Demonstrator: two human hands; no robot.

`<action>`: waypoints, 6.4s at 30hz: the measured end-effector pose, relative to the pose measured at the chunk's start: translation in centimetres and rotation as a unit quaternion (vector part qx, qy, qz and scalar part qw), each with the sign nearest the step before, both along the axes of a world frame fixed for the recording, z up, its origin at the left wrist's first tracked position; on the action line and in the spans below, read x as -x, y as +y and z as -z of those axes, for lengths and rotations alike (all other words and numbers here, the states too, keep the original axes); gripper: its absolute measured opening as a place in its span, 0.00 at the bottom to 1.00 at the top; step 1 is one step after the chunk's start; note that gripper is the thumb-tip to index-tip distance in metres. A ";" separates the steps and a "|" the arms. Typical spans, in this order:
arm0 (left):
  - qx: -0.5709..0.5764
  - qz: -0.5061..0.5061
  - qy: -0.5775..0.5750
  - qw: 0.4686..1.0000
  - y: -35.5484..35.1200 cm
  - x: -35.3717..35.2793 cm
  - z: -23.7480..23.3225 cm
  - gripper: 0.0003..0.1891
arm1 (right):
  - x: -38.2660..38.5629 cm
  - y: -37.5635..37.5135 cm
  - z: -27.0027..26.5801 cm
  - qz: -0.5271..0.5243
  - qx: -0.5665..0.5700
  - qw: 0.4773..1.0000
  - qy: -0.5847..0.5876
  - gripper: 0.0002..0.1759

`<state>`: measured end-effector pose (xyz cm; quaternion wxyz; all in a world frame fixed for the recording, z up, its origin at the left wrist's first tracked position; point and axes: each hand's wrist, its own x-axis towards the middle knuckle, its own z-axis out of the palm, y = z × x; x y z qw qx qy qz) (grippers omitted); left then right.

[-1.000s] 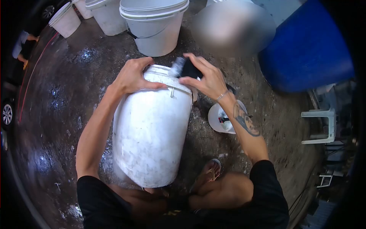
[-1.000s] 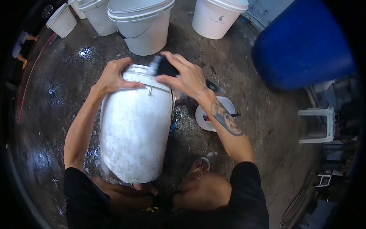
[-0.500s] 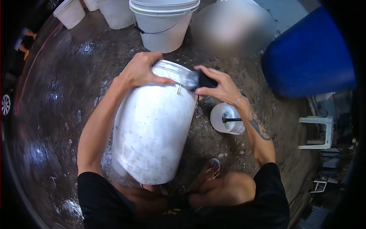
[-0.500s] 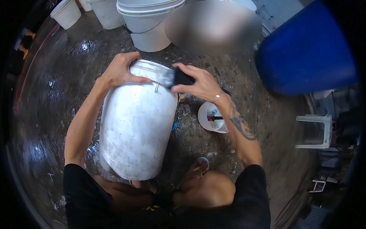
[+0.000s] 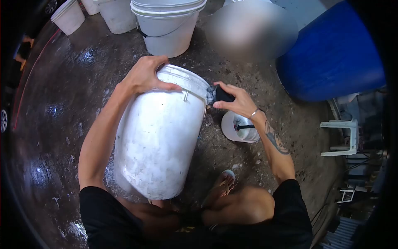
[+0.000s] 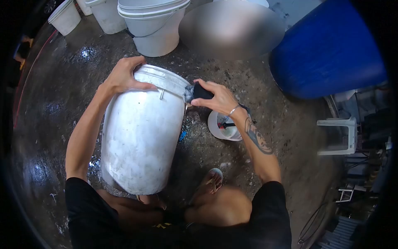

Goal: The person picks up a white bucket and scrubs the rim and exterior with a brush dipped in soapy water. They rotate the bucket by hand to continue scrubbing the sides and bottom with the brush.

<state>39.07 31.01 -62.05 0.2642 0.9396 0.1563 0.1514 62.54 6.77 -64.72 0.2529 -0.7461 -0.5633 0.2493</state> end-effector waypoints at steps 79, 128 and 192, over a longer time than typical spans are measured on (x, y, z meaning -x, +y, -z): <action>-0.109 0.033 0.023 0.993 -4.7 -3.8 -0.8 0.41 | -0.4 0.1 -1.8 0.027 -0.037 0.998 -0.033 0.41; 0.142 -0.200 -0.123 0.962 2.2 3.5 5.8 0.33 | -7.2 -13.2 0.5 0.156 0.261 0.947 -0.106 0.44; -0.049 -0.021 0.001 0.999 -2.5 -6.0 -0.4 0.31 | -0.9 -1.5 0.2 0.071 -0.199 0.973 -0.092 0.46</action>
